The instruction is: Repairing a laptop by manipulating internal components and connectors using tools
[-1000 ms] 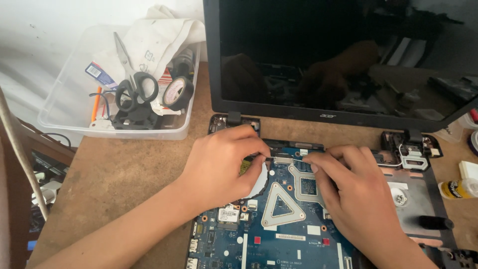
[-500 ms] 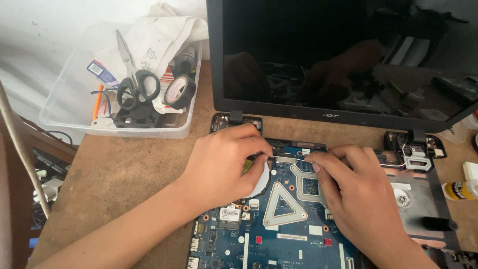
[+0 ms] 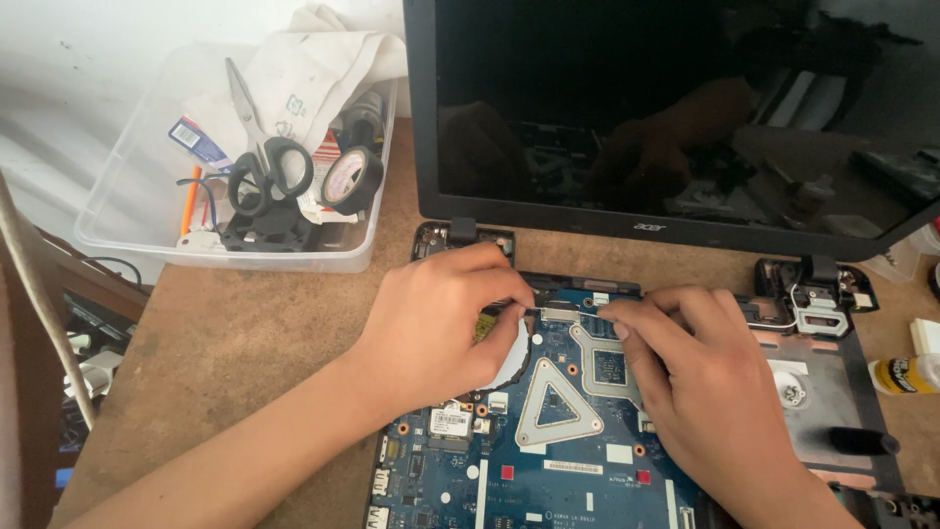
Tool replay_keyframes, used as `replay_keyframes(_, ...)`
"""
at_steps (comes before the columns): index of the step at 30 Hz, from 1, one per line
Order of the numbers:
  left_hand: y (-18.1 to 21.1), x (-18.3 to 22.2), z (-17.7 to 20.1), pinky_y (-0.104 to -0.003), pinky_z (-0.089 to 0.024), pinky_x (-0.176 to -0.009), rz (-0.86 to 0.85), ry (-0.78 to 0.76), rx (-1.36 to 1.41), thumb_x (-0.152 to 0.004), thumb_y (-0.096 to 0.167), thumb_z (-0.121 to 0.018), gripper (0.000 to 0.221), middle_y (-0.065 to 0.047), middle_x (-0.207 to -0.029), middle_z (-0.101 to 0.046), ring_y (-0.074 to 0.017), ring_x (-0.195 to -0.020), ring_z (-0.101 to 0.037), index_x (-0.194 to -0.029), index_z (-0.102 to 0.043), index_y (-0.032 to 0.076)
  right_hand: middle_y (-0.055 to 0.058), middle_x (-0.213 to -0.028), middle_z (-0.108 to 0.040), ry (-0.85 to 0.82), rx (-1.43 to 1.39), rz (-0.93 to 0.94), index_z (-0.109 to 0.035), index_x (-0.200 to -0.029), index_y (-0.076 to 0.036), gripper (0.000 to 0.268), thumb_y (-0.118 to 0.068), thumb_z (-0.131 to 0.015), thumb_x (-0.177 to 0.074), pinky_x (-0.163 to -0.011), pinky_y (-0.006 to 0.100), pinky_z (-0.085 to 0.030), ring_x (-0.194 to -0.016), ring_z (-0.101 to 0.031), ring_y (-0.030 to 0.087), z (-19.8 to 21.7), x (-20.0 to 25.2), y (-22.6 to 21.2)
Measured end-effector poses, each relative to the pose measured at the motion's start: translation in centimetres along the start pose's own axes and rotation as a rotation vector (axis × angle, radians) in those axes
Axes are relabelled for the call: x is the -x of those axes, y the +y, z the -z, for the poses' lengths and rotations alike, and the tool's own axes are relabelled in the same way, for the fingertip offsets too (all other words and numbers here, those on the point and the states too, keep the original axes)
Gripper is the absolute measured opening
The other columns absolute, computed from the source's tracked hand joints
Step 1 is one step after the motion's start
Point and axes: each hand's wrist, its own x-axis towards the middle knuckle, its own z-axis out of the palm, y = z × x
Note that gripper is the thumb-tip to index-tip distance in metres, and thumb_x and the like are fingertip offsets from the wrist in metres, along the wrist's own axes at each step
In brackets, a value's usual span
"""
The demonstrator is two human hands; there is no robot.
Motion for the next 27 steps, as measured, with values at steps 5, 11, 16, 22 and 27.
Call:
replay_keyframes(5, -0.04, 0.03, -0.12, -0.041, -0.051, -0.045, 0.000, 0.013, -0.007, -0.085, 0.017, -0.064, 0.013, 0.007, -0.082, -0.065, -0.0200, -0.064, -0.065, -0.083, -0.077, 0.019, 0.007, -0.099, -0.061, 0.009, 0.006, 0.009, -0.074, -0.116, -0.019, 0.022, -0.011, -0.065, -0.098, -0.078, 0.040, -0.049, -0.089, -0.056, 0.028, -0.08, 0.04, 0.05)
replay_keyframes(11, -0.03, 0.08, -0.23, -0.043, -0.051, -0.046, 0.015, 0.003, -0.020, -0.084, 0.018, -0.063, 0.014, 0.007, -0.082, -0.065, -0.0217, -0.065, -0.065, -0.084, -0.077, 0.020, 0.006, -0.099, -0.061, 0.024, 0.005, 0.015, -0.075, -0.116, -0.019, 0.022, -0.010, -0.065, -0.097, -0.078, 0.040, -0.049, -0.088, -0.056, 0.027, -0.23, 0.09, 0.04)
replay_keyframes(16, 0.06, 0.08, -0.22, -0.045, -0.051, -0.047, 0.032, -0.008, -0.031, -0.085, 0.020, -0.063, 0.013, 0.007, -0.082, -0.064, -0.0221, -0.067, -0.066, -0.084, -0.076, 0.021, 0.006, -0.099, -0.061, 0.024, 0.008, 0.005, -0.075, -0.115, -0.018, 0.022, -0.010, -0.066, -0.097, -0.076, 0.040, -0.048, -0.087, -0.055, 0.028, -0.24, 0.11, 0.05)
replay_keyframes(22, 0.14, 0.09, -0.14, -0.044, -0.051, -0.046, 0.036, -0.008, -0.033, -0.084, 0.019, -0.062, 0.014, 0.008, -0.082, -0.064, -0.0219, -0.068, -0.066, -0.083, -0.076, 0.021, 0.007, -0.100, -0.062, 0.021, -0.004, 0.014, -0.075, -0.116, -0.019, 0.022, -0.010, -0.066, -0.098, -0.078, 0.040, -0.049, -0.088, -0.056, 0.028, -0.21, 0.05, 0.08)
replay_keyframes(27, 0.09, 0.08, 0.00, -0.044, -0.052, -0.048, 0.012, -0.008, -0.015, -0.086, 0.019, -0.062, 0.016, 0.007, -0.085, -0.066, -0.0220, -0.070, -0.067, -0.086, -0.077, 0.019, 0.006, -0.099, -0.062, 0.025, 0.002, 0.001, -0.075, -0.115, -0.018, 0.021, -0.010, -0.066, -0.098, -0.076, 0.040, -0.048, -0.087, -0.055, 0.027, -0.15, 0.03, -0.15)
